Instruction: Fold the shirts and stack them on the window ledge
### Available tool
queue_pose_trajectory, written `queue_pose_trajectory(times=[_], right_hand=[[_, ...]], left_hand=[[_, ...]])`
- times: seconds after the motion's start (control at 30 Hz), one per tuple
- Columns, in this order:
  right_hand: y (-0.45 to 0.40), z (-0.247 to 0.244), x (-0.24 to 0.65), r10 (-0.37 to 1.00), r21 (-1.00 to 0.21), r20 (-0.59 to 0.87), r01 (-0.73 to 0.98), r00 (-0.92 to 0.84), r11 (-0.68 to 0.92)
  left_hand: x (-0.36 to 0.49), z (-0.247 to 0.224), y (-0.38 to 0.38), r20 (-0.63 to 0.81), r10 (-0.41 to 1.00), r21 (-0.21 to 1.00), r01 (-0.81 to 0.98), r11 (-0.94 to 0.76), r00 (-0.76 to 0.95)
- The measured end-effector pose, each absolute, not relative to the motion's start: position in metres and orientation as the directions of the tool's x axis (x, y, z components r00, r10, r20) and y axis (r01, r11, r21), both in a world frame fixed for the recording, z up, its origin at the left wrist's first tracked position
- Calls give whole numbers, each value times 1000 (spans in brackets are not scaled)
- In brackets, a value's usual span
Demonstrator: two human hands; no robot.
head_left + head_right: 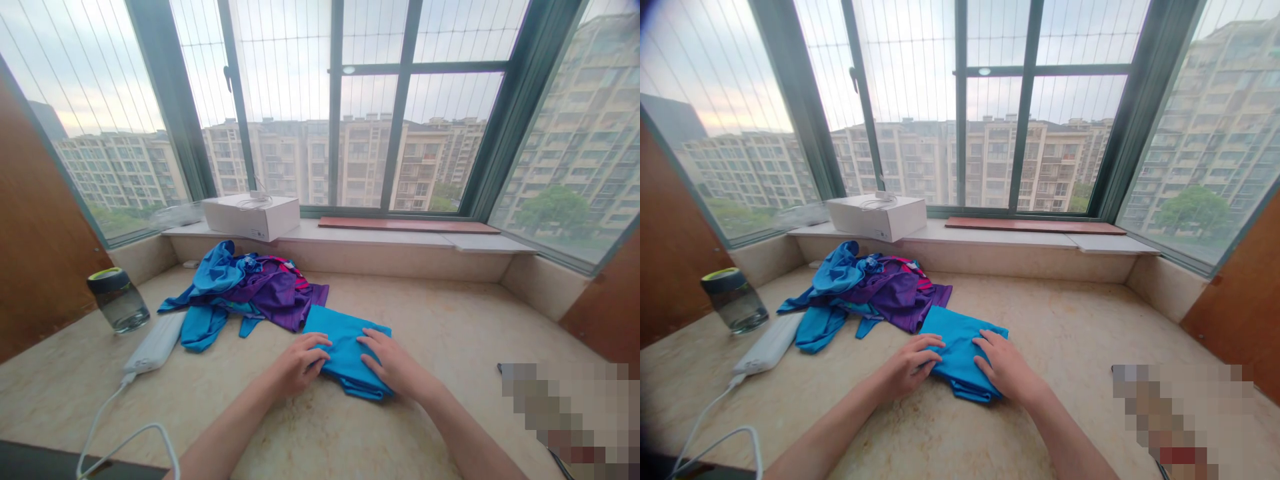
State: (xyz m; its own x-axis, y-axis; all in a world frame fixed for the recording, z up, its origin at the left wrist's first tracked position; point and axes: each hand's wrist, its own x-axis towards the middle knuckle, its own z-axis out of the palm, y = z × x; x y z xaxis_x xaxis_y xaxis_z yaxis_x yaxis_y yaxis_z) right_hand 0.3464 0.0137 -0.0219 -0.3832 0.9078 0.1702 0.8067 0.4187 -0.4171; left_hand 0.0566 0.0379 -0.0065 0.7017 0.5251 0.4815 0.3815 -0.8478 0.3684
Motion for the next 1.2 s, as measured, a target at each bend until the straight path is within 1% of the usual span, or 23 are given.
queue_pose_trajectory(times=[0.13, 0.23, 0.47, 0.73, 0.83, 0.97, 1.0, 1.07, 1.13, 1.2], right_hand=[[11, -17, 345, 913, -415, 145, 814, -382, 407], [10, -14, 344, 916, -418, 127, 817, -381, 398], [10, -13, 344, 918, -415, 117, 821, -378, 391], [10, -11, 343, 916, -422, 110, 817, -385, 394], [9, -10, 346, 915, -452, 81, 804, -396, 388], [5, -6, 352, 864, -502, -59, 763, -500, 408], [5, -6, 353, 854, -512, -74, 754, -515, 411], [5, -7, 351, 859, -532, -36, 738, -511, 416], [7, -9, 347, 882, -562, 68, 713, -466, 419], [11, -11, 340, 912, -622, 175, 676, -372, 395]], left_hand=[[54, -6, 36, 492, 485, 303, 380, -874, 723], [53, -4, 38, 492, 480, 281, 389, -877, 726], [48, -3, 42, 509, 491, 297, 391, -871, 707], [49, -3, 42, 498, 501, 327, 382, -864, 708], [47, -6, 43, 468, 544, 329, 433, -839, 697], [42, -7, 44, 381, 681, 326, 599, -732, 625], [40, -7, 44, 357, 705, 327, 625, -709, 613], [38, -5, 43, 318, 724, 328, 645, -690, 613], [36, -2, 41, 289, 712, 317, 637, -702, 640], [35, 0, 41, 280, 695, 303, 626, -718, 662]])
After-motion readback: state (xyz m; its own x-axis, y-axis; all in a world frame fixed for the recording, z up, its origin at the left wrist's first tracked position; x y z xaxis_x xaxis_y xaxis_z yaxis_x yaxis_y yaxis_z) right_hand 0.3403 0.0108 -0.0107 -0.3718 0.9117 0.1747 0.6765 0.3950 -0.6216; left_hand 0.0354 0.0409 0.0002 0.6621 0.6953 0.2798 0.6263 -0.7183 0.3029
